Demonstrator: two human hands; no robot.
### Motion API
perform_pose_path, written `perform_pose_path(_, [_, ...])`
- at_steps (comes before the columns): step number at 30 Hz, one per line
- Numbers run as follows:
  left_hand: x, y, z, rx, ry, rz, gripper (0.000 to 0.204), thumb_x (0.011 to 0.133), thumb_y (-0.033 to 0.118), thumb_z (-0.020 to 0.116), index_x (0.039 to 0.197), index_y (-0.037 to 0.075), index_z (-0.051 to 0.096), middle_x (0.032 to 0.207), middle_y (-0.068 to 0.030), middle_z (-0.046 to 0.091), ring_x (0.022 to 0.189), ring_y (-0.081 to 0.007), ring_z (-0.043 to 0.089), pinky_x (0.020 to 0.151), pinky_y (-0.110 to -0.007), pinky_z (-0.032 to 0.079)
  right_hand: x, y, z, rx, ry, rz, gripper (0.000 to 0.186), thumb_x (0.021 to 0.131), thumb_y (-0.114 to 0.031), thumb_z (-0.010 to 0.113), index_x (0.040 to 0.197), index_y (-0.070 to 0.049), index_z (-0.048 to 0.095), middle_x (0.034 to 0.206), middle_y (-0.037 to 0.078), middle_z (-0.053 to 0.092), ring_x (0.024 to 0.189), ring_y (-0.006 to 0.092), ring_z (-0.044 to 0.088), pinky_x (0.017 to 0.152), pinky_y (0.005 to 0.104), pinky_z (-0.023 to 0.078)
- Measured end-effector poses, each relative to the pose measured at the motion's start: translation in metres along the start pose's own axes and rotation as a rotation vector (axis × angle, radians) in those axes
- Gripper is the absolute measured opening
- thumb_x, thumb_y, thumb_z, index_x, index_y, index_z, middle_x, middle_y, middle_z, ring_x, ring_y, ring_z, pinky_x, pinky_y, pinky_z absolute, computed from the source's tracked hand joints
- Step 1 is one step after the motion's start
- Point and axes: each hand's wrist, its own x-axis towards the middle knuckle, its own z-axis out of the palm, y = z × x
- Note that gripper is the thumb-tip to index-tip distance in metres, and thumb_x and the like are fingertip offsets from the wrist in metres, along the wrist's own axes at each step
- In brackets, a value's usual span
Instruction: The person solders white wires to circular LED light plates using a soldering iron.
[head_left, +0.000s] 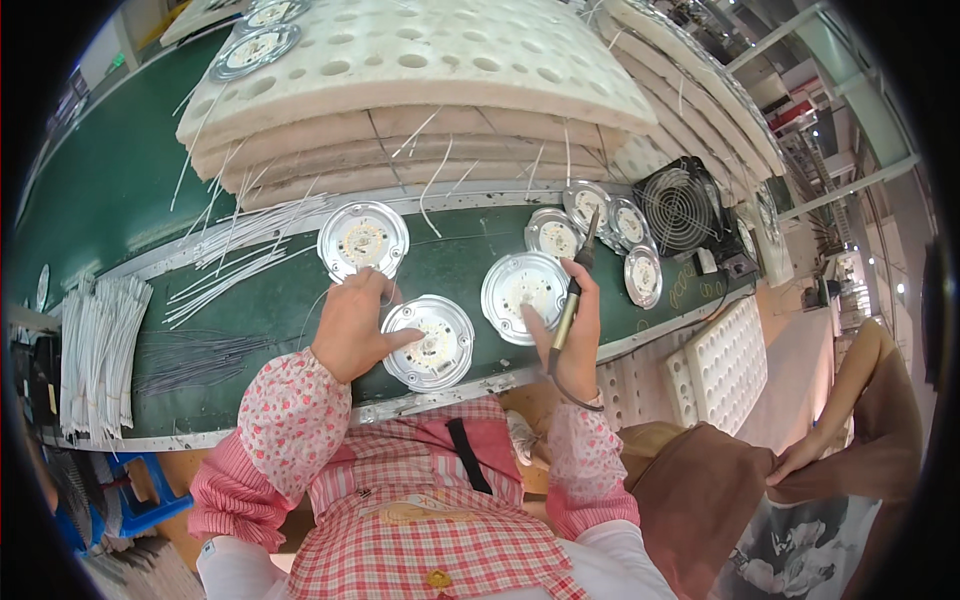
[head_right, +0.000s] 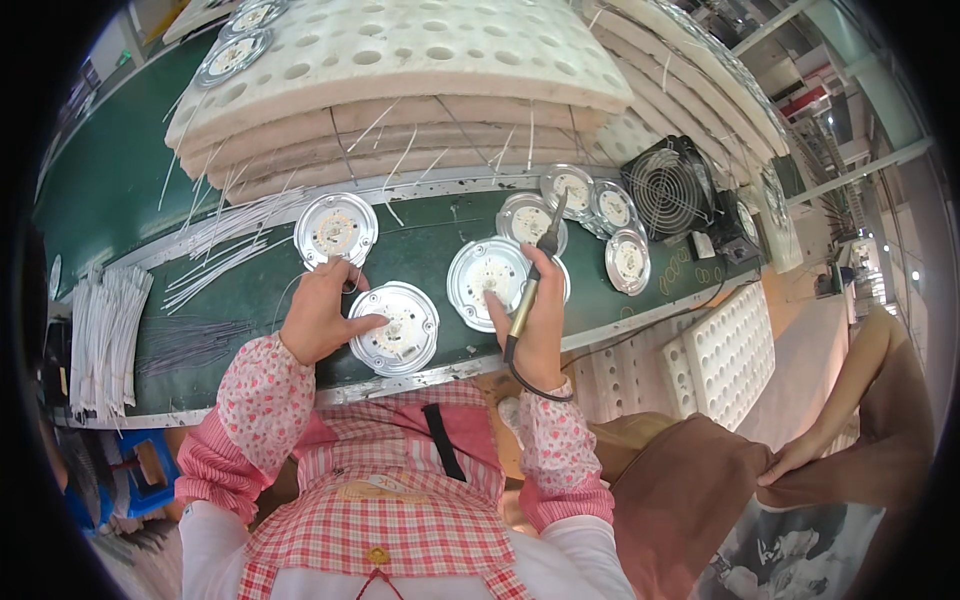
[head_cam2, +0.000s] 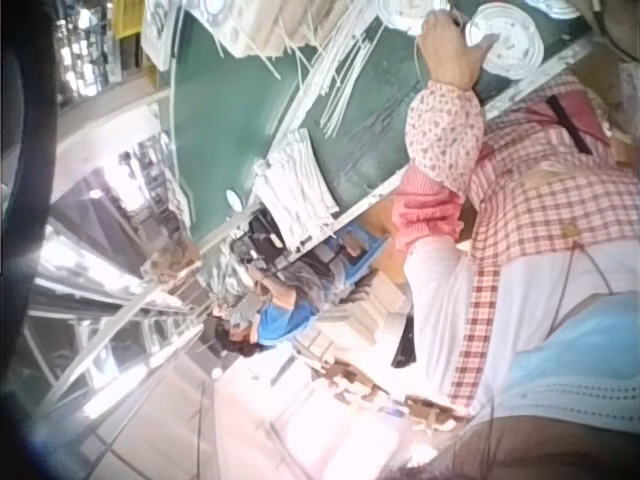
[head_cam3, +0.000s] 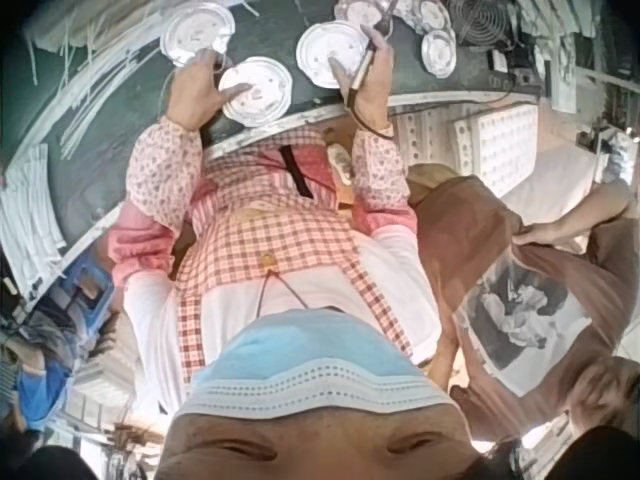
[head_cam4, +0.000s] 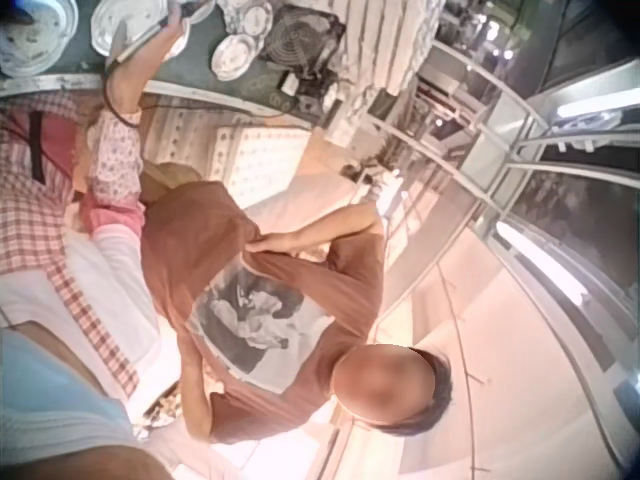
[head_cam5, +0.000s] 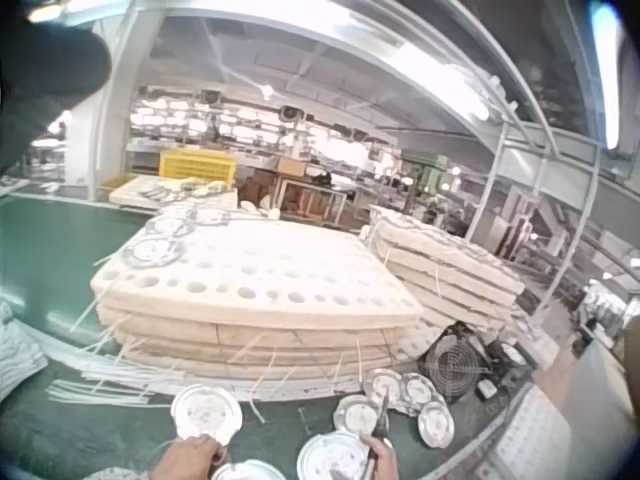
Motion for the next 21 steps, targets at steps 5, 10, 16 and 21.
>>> perform_pose_path(5, [-0.005, -0.008, -0.004, -0.57, -0.204, -0.24, 0.045, 0.077, -0.003, 0.082, 0.109, 0.004, 0.051, 0.087, -0.0024, 0.061, 0.079, -0.0067, 0.06, 0.062, -0.026, 0.046, -0.017, -0.024, -0.013, 0.273, 0.203, 0.153, 0.069, 0.082, -0.001, 0.067, 0.144, 0.001, 0.037, 0.132, 0.018, 0.049, 0.123, 0.0272, 0.048, 0.107, 0.0365, 0.037])
perform_pose_path(10, [0.031, -0.031, -0.078, -0.416, 0.009, -0.266, 0.042, 0.077, 0.007, 0.08, 0.113, 0.004, 0.059, 0.096, -0.012, 0.068, 0.087, -0.0186, 0.067, 0.072, -0.032, 0.05, -0.017, -0.05, -0.021, 0.403, 0.191, 0.234, 0.07, 0.085, -0.007, 0.057, 0.149, -0.002, 0.032, 0.133, 0.02, 0.048, 0.123, 0.0263, 0.048, 0.107, 0.0369, 0.037])
perform_pose_path(16, [0.016, 0.057, -0.044, 0.106, 0.028, 0.426, 0.057, 0.069, 0.02, 0.084, 0.121, 0.012, 0.063, 0.124, -0.0081, 0.065, 0.112, -0.03, 0.06, 0.094, -0.043, 0.043, -0.018, -0.059, -0.009, 0.461, 0.167, 0.252, 0.072, 0.086, -0.005, 0.055, 0.152, -0.003, 0.028, 0.133, 0.02, 0.047, 0.125, 0.0263, 0.047, 0.107, 0.0365, 0.037])
perform_pose_path(21, [-0.005, 0.058, -0.011, 0.084, 0.092, 0.492, 0.046, 0.069, 0.009, 0.078, 0.114, 0.013, 0.069, 0.108, 0.0, 0.069, 0.101, -0.0217, 0.063, 0.087, -0.037, 0.044, -0.029, -0.074, 0.012, 0.324, 0.059, 0.114, 0.066, 0.091, -0.003, 0.053, 0.152, -0.004, 0.027, 0.134, 0.02, 0.047, 0.117, 0.0257, 0.055, 0.096, 0.0334, 0.048])
